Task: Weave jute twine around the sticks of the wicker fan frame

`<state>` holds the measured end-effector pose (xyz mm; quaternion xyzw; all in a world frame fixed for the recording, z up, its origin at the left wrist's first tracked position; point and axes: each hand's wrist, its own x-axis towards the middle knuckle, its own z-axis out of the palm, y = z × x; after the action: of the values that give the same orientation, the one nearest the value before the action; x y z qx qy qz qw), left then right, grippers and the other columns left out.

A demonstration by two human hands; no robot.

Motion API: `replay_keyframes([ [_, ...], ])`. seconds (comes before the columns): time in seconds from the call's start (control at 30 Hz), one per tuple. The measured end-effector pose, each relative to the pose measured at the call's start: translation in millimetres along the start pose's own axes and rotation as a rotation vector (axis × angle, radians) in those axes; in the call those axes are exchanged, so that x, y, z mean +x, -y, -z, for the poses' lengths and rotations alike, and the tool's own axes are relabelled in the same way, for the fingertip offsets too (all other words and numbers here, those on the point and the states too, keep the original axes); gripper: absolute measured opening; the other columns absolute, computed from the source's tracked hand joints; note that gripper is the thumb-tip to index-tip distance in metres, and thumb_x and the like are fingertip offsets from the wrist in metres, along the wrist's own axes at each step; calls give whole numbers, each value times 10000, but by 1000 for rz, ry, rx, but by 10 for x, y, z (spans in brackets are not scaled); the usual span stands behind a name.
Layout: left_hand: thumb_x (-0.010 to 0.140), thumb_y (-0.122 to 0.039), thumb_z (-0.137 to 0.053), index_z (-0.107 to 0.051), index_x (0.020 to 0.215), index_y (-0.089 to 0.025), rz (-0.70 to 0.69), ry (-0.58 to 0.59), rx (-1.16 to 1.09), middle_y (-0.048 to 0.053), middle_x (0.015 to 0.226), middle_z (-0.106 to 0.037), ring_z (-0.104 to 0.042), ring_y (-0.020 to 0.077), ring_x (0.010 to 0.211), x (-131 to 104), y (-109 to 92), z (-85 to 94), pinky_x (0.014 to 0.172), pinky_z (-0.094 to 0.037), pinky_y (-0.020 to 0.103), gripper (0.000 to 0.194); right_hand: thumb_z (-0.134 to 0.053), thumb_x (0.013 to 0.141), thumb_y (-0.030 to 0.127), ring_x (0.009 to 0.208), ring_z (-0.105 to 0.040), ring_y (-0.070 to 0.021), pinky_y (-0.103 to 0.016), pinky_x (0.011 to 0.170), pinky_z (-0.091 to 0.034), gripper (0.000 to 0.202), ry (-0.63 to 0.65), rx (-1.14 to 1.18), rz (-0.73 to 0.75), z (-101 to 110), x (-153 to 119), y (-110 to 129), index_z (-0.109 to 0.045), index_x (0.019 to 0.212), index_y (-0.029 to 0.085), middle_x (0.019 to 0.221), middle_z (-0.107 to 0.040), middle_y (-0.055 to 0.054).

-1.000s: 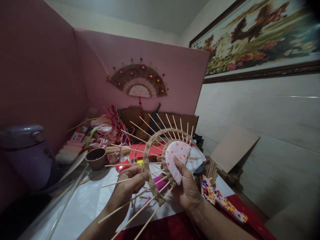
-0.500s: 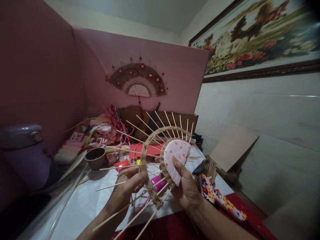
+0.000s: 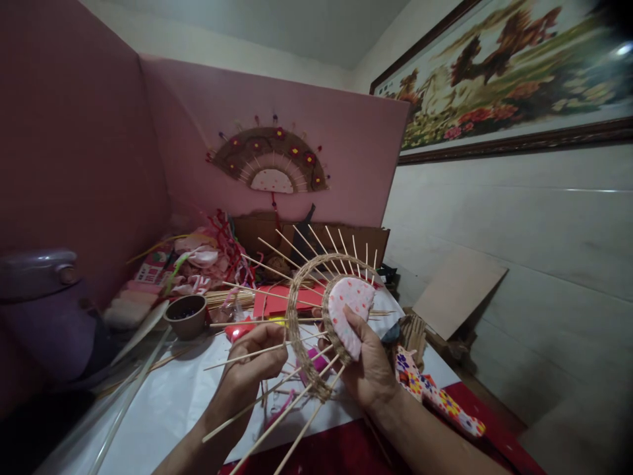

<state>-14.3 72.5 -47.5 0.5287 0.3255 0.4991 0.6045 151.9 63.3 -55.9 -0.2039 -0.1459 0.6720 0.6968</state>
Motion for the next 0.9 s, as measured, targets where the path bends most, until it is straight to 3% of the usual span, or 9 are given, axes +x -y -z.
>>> replay_keyframes([
  [0.13, 595, -238, -669, -632, 728, -167, 13, -23, 3, -13, 623, -528, -388, 95, 553, 3, 9, 2, 517, -302, 214, 156, -595, 756, 209, 549, -649, -162, -247, 505, -543, 150, 18, -49, 23, 4, 12, 1, -630, 863, 110, 636, -696, -44],
  [0.37, 587, -245, -677, -613, 680, -164, 24, 0, -46, -52, 519, -453, -294, 69, 474, 11, 17, 6, 462, -228, 212, 138, -591, 766, 217, 562, -648, -156, -222, 486, -531, 166, 15, -40, -8, 18, 28, -3, -639, 849, 81, 665, -700, -67],
  [0.7, 621, -167, -622, -648, 831, -165, 44, 23, -67, -9, 651, -578, -402, 86, 542, -5, 19, 14, 521, -300, 213, 212, -545, 797, 217, 526, -631, -149, -227, 469, -527, 180, 4, -32, -31, 39, 35, 0, -644, 841, 74, 641, -694, -68],
  [0.9, 595, -91, -556, -685, 785, -143, 58, 172, -201, 25, 642, -620, -512, 132, 623, 27, 33, 56, 635, -378, 249, 235, -544, 798, 238, 517, -632, -150, -228, 475, -530, 182, 11, -57, 2, 65, 67, 13, -642, 805, 85, 608, -684, -60],
])
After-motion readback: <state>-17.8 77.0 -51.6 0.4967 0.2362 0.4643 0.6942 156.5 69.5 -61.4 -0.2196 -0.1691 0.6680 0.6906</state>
